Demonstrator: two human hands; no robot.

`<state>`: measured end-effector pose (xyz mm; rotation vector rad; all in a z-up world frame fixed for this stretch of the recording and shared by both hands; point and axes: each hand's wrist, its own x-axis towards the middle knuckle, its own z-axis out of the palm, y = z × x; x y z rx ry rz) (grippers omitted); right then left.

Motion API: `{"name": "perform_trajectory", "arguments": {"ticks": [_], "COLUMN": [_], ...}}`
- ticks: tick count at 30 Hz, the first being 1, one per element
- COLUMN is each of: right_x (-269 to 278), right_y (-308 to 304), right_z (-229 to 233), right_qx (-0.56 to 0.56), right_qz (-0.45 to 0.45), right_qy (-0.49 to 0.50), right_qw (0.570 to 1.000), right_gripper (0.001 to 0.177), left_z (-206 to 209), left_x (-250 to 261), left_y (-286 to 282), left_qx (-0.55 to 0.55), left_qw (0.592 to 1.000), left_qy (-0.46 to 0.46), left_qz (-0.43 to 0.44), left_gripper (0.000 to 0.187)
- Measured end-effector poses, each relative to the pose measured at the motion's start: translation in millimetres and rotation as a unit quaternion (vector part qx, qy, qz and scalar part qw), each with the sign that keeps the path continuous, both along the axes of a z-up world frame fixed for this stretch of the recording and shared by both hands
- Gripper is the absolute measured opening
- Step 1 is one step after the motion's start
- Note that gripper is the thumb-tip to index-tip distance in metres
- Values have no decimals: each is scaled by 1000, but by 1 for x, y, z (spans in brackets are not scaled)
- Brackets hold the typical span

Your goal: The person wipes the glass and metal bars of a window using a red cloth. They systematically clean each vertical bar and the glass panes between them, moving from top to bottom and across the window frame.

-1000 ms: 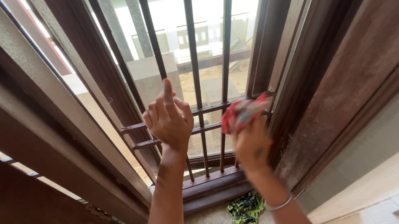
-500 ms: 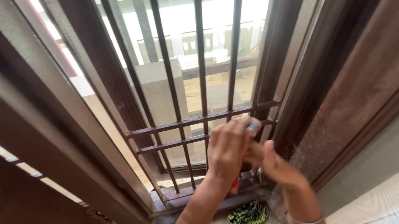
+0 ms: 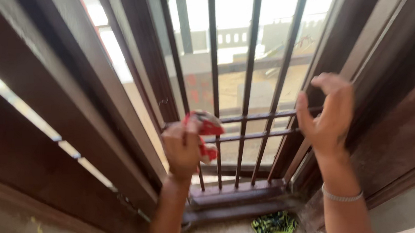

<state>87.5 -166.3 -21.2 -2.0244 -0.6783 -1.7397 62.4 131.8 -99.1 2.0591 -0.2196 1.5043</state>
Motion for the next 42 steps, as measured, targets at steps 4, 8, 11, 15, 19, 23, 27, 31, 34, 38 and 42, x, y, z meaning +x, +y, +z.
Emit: {"name": "perform_trajectory", "arguments": {"ticks": [4,8,11,15,19,23,27,31,34,38,42], "right_x": [42,64,66,57,53,53,60,64,67,67,69], "right_y": [0,7,4,3,5,4,0,0,-1,-4,-2], "right_z": [0,-24,-29,-29,-25,-24,-26,-34,-34,-37,-34], "right_qx": [8,72,84,66,71,80,20,28,38,47,56], "right_qz": [28,78,87,35,29,39,-20,-19,-13,-1,-20], "right_qy": [-14,40,51,61,58,87,-26,-15,-14,-13,18], "right_qw": [999,994,991,995,995,992,999,999,999,999,998], "right_gripper": [60,66,61,62,63,60,56,51,50,48,50], "left_z": [-6,-28,-32,-13,4,-3,-31,-37,-15,5,-15], "left_x": [-17,-36,-34,-19,-30,-43,-55,-74,-75,-23,-1], "left_y": [6,-8,-29,-54,-60,-59,-54,-64,-88,-106,-111], "left_qx": [-163,-89,-123,-17,-19,-64,-85,-159,-182,-20,3], "left_qw": [982,951,968,985,985,989,973,964,982,993,990], "left_qy": [27,-159,-175,-56,-20,35,161,202,-15,-63,-40], "left_qz": [97,249,129,163,172,130,141,70,51,101,137], "left_gripper": [21,29,29,30,25,20,23,18,16,29,26]}}
